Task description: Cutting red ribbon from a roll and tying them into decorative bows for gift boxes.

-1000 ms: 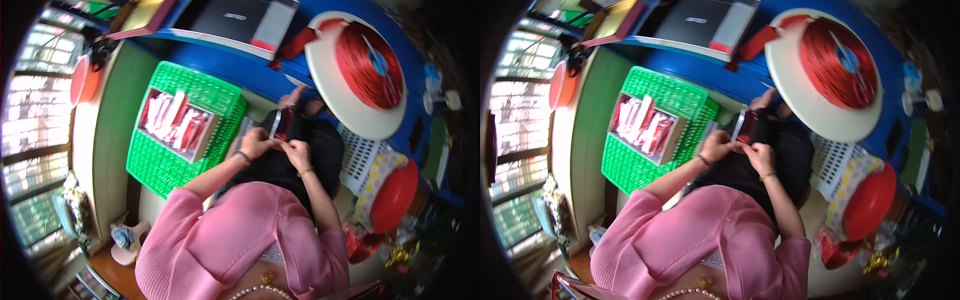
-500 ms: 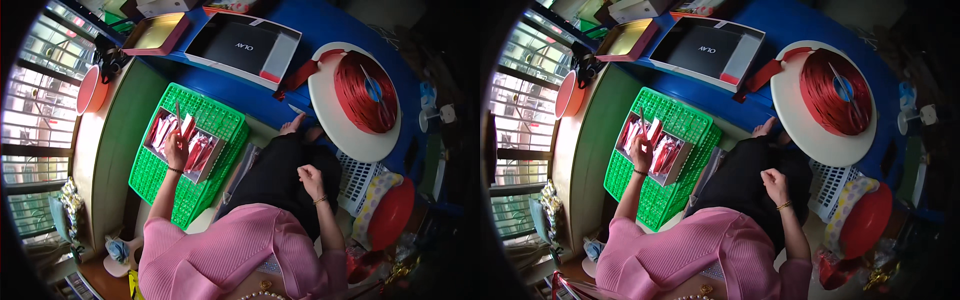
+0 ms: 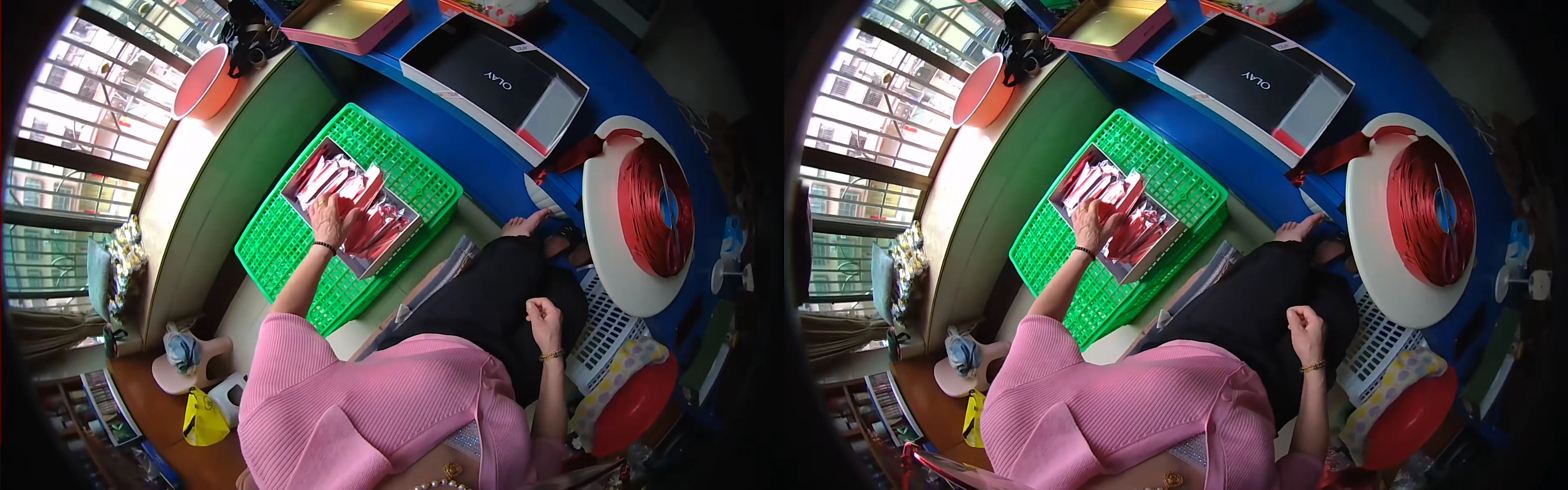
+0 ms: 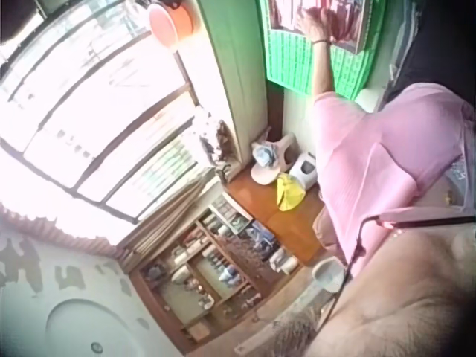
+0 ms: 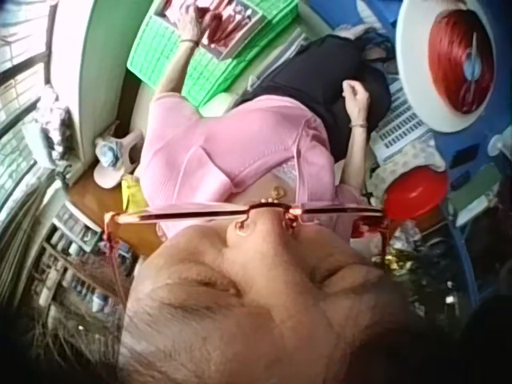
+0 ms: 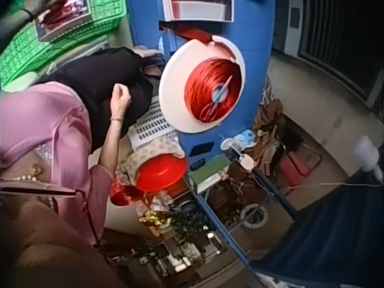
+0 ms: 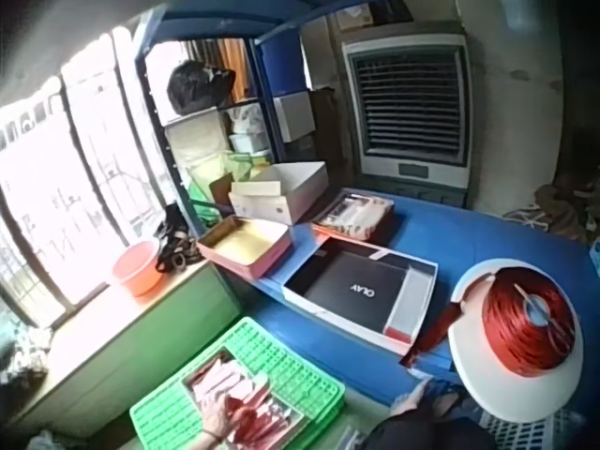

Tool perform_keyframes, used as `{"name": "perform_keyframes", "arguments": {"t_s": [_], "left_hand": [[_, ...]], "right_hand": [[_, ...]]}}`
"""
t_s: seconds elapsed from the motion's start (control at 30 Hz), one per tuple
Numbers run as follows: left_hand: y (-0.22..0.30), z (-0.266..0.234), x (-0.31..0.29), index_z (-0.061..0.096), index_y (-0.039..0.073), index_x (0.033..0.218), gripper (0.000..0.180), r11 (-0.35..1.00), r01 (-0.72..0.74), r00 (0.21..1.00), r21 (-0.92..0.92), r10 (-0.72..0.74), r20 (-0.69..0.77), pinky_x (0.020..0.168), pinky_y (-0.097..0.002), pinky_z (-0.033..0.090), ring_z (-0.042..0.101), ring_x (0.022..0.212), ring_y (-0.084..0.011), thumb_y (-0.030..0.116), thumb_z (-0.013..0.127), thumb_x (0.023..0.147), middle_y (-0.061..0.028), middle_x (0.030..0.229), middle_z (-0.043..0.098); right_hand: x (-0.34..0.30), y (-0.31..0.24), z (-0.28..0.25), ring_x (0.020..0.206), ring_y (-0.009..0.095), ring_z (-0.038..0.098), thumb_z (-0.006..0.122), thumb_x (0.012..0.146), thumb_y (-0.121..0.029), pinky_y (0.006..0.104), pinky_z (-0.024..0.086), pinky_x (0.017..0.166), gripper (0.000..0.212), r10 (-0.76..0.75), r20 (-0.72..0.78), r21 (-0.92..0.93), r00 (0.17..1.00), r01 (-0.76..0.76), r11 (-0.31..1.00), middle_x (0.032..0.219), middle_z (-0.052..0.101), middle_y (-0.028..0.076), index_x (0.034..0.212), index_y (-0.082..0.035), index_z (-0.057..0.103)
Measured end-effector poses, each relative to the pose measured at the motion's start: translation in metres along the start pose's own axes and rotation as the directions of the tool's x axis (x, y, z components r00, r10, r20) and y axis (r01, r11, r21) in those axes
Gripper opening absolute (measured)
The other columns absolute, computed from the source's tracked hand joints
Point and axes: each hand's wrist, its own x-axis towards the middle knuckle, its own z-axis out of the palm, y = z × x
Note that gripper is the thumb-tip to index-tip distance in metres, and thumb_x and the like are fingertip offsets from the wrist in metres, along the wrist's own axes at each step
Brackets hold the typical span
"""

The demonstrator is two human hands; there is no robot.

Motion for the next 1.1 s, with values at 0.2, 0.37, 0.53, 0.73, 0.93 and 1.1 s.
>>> {"name": "perform_keyframes", "arguments": {"t_s": [0.2,0.37,0.53,0.73,0.93,1.1], "left_hand": [[-0.034,0.028,0.013,0.037,0.002,0.129,0.083,0.985,0.169,0.986,0.043,-0.168,-0.015,0.104,-0.0438,0.030,0.037,0.123,-0.0395,0.028,0.076,0.062,-0.0255,0.135,0.035],[-0.058,0.027,0.026,0.034,0.005,0.131,0.077,0.994,0.089,0.982,0.058,-0.098,0.161,0.102,-0.0427,0.035,0.038,0.122,-0.0403,0.004,0.063,0.059,-0.0260,0.136,0.034],[-0.018,0.035,0.039,0.029,0.009,0.133,0.078,0.960,0.014,0.932,0.279,-0.114,0.344,0.094,-0.0475,0.041,0.040,0.122,-0.0385,0.011,0.064,0.064,-0.0220,0.138,0.032],[-0.036,0.011,0.054,0.042,0.011,0.124,0.089,0.959,-0.096,0.906,0.265,-0.026,0.423,0.092,-0.0445,0.041,0.047,0.113,-0.0344,0.039,0.080,0.050,-0.0172,0.111,0.051],[0.109,-0.044,0.080,0.055,0.003,0.109,0.050,0.902,-0.431,0.901,-0.020,0.430,-0.054,0.085,-0.0434,0.040,0.052,0.101,-0.0331,0.021,0.076,0.066,-0.0162,0.106,0.056],[0.355,-0.076,0.073,0.056,-0.001,0.106,0.035,0.473,-0.728,0.654,-0.495,0.696,-0.296,0.083,-0.0392,0.046,0.055,0.098,-0.0357,0.007,0.067,0.074,-0.0189,0.105,0.057]], "right_hand": [[0.002,-0.014,0.014,0.060,0.004,0.054,0.060,0.085,-0.013,0.0193,0.043,0.056,0.013,-0.021,0.032,-0.039,0.999,0.022,0.999,0.068,0.059,-0.001,0.087,0.000,0.064],[0.003,0.001,0.015,0.060,0.005,0.055,0.060,0.085,-0.012,0.0194,0.044,0.056,0.013,-0.009,0.060,-0.045,0.998,0.012,0.999,0.069,0.060,-0.001,0.088,0.000,0.064],[0.001,0.006,0.008,0.059,0.005,0.055,0.062,0.083,-0.013,0.0220,0.044,0.055,0.014,0.000,0.017,-0.030,1.000,0.000,1.000,0.065,0.061,0.002,0.086,0.001,0.064],[-0.002,-0.041,-0.028,0.067,0.014,0.065,0.065,0.081,-0.011,0.0246,0.050,0.060,0.013,-0.167,-0.084,-0.075,0.982,0.161,0.984,0.073,0.066,0.009,0.088,-0.001,0.064],[0.005,-0.097,-0.129,0.072,0.011,0.060,0.060,0.082,-0.004,0.0250,0.047,0.065,0.006,-0.518,-0.524,-0.326,0.676,0.403,0.855,0.076,0.064,0.006,0.084,0.001,0.062],[0.042,-0.104,-0.208,0.089,0.031,0.059,0.063,0.077,-0.007,0.0377,0.047,0.077,0.021,-0.664,-0.525,-0.719,0.532,0.140,0.680,0.095,0.061,0.014,0.097,-0.002,0.058]]}}
